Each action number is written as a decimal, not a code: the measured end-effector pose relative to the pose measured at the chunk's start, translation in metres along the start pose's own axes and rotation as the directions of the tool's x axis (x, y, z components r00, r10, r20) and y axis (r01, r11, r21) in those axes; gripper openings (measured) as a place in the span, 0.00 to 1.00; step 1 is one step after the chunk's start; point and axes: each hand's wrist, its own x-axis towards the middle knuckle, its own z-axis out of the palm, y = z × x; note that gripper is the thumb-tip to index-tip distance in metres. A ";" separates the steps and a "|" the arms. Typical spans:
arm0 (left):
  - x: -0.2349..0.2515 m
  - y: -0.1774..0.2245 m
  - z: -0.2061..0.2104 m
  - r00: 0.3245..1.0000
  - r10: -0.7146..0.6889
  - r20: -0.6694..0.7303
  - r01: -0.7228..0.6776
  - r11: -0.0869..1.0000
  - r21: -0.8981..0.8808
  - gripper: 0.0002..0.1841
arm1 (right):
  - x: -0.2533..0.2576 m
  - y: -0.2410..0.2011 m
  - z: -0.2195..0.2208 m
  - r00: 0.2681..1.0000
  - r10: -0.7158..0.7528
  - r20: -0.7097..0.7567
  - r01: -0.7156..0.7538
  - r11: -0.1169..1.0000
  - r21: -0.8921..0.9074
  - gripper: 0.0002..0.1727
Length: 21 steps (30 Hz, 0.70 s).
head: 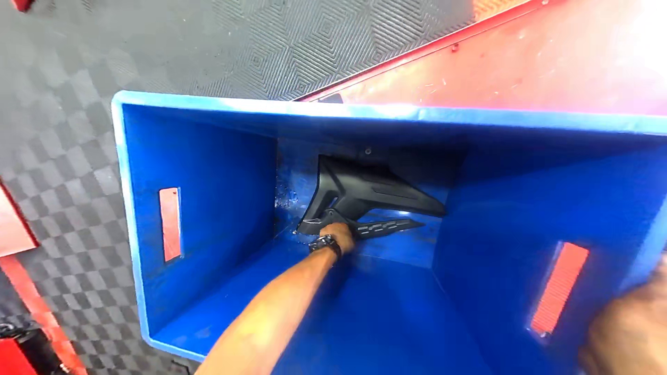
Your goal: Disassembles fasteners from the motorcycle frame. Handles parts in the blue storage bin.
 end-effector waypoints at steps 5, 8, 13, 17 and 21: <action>0.021 0.021 -0.061 0.908 0.058 -0.415 -0.214 0.916 -0.340 0.22 | 0.003 0.000 0.000 1.000 -0.019 -0.007 0.019 1.000 -0.003 0.20; 0.046 0.050 -0.082 0.810 -0.077 -0.582 -0.287 0.812 -0.508 0.24 | 0.002 -0.004 -0.001 1.000 0.002 0.001 -0.002 1.000 -0.004 0.20; 0.070 0.105 -0.104 0.769 -0.269 -0.580 -0.208 0.752 -0.625 0.26 | 0.006 0.002 -0.001 1.000 -0.005 -0.013 0.006 1.000 0.030 0.18; 0.078 0.121 -0.111 0.773 -0.367 -0.518 -0.097 0.738 -0.668 0.26 | 0.008 0.007 -0.001 0.999 -0.041 -0.009 0.042 0.998 0.043 0.16; 0.078 0.125 -0.114 0.772 -0.379 -0.510 -0.065 0.751 -0.657 0.23 | 0.009 0.004 0.001 0.999 -0.050 -0.010 0.051 0.998 0.039 0.17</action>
